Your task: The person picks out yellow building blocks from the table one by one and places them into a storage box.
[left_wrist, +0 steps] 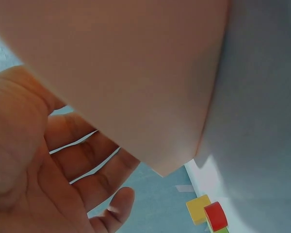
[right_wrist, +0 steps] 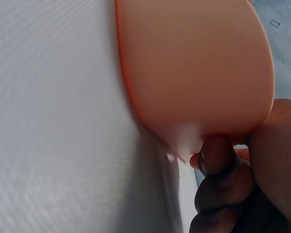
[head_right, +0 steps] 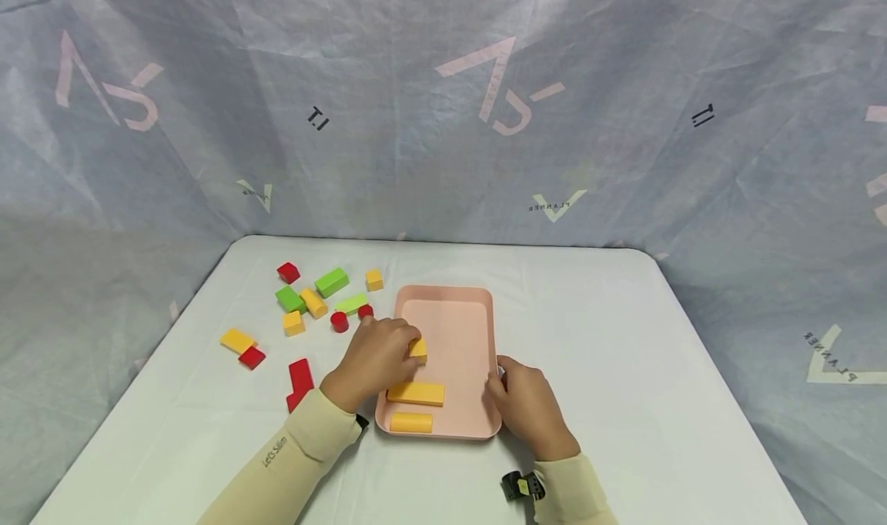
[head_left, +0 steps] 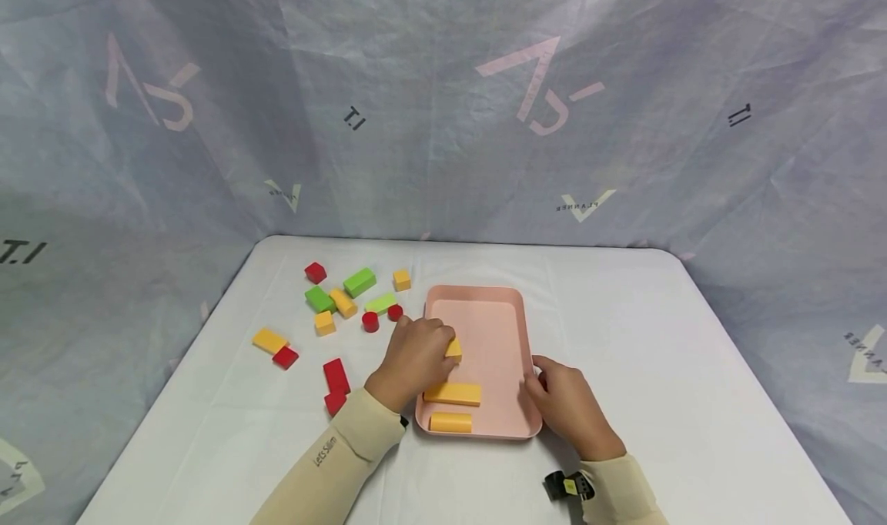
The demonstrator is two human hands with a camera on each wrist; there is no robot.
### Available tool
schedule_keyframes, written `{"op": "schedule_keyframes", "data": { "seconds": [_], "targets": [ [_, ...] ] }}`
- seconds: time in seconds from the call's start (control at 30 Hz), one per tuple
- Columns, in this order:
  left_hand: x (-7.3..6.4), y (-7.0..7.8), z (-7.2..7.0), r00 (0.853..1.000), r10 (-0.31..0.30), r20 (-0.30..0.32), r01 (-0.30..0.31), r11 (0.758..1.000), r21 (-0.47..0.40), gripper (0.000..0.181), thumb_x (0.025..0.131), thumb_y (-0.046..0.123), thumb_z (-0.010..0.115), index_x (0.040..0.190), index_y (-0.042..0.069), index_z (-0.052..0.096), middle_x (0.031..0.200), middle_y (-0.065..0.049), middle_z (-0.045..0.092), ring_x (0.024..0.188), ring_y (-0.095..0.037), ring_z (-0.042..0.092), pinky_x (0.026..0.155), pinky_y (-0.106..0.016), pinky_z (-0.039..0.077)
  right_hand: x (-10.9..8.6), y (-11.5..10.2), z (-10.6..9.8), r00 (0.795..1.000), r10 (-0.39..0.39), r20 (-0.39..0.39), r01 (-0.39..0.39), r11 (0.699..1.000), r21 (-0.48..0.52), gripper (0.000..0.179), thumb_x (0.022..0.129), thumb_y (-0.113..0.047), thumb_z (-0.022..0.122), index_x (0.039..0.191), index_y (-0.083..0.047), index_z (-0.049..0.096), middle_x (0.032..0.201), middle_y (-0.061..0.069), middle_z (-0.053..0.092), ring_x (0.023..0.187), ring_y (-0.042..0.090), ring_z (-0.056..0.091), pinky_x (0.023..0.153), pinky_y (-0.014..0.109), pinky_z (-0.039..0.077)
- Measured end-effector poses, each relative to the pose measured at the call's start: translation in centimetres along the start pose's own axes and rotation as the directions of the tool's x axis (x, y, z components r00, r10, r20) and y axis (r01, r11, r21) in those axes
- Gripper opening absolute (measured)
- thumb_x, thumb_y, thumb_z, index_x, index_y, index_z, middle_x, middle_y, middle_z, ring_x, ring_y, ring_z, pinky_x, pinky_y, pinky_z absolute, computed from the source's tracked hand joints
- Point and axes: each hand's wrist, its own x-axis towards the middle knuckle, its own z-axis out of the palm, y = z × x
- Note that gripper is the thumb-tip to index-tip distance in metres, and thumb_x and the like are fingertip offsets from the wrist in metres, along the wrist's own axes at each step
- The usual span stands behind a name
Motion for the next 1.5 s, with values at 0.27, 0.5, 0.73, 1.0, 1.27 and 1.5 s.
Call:
{"op": "schedule_keyframes", "data": {
  "seconds": [0.27,0.5,0.73,1.0,1.27,1.5],
  "targets": [
    [0.0,0.1,0.0,1.0,-0.004,0.03,0.004,1.0,-0.002,0.027,0.085,0.042,0.084,0.095,0.019,0.077,0.075,0.007,0.062,0.072,-0.013,0.058,0.076,-0.036,0.039,0.0,0.0,-0.1,1.0,-0.006,0.007,0.006,1.0,0.005,0.016,0.101,-0.021,0.059,0.109,-0.016,0.072,0.052,-0.006,0.044,0.044,0.007,0.037,0.045,0.024,0.031],
    [0.1,0.0,0.4,0.999,0.0,0.043,0.0,1.0,-0.001,0.027,0.085,0.042,0.084,0.094,0.019,0.077,0.074,0.008,0.061,0.072,-0.012,0.058,0.075,-0.036,0.039,0.0,-0.1,-0.1,1.0,-0.007,0.007,0.007,1.0,0.006,0.017,0.101,-0.021,0.058,0.109,-0.016,0.072,0.053,-0.006,0.044,0.044,0.007,0.037,0.044,0.024,0.032],
    [0.2,-0.1,0.9,0.998,0.006,0.057,-0.007,1.0,0.016,0.025,0.086,0.042,0.084,0.093,0.019,0.076,0.075,0.008,0.061,0.072,-0.013,0.058,0.075,-0.037,0.039,0.0,0.0,0.0,1.0,-0.007,0.008,0.007,1.0,-0.005,0.016,0.101,-0.02,0.059,0.109,-0.015,0.072,0.054,-0.006,0.045,0.045,0.008,0.038,0.045,0.024,0.032],
    [0.2,-0.2,1.1,0.998,0.011,0.065,-0.013,1.0,0.02,0.024,0.086,0.042,0.084,0.093,0.02,0.076,0.075,0.008,0.062,0.072,-0.012,0.058,0.075,-0.037,0.04,0.0,-0.1,0.0,1.0,-0.007,0.008,0.007,1.0,-0.006,0.016,0.101,-0.021,0.059,0.109,-0.016,0.072,0.053,-0.007,0.045,0.044,0.007,0.037,0.045,0.024,0.032],
    [0.1,-0.1,0.9,0.997,0.008,0.073,-0.009,1.0,0.017,0.024,0.086,0.04,0.084,0.096,0.019,0.076,0.078,0.007,0.064,0.073,-0.013,0.059,0.076,-0.038,0.04,0.0,-0.1,0.0,1.0,0.0,0.015,0.0,1.0,-0.012,0.019,0.101,-0.02,0.059,0.114,-0.014,0.072,0.054,-0.006,0.047,0.045,0.008,0.04,0.045,0.025,0.033],
    [0.2,-0.1,1.0,0.996,0.004,0.087,-0.006,1.0,0.023,0.025,0.087,0.041,0.083,0.097,0.019,0.075,0.079,0.006,0.066,0.075,-0.014,0.061,0.076,-0.039,0.041,0.1,0.0,0.0,1.0,-0.018,0.001,0.018,1.0,-0.026,0.015,0.101,-0.02,0.058,0.107,-0.015,0.072,0.054,-0.006,0.046,0.044,0.007,0.038,0.045,0.024,0.031]
  ]
}}
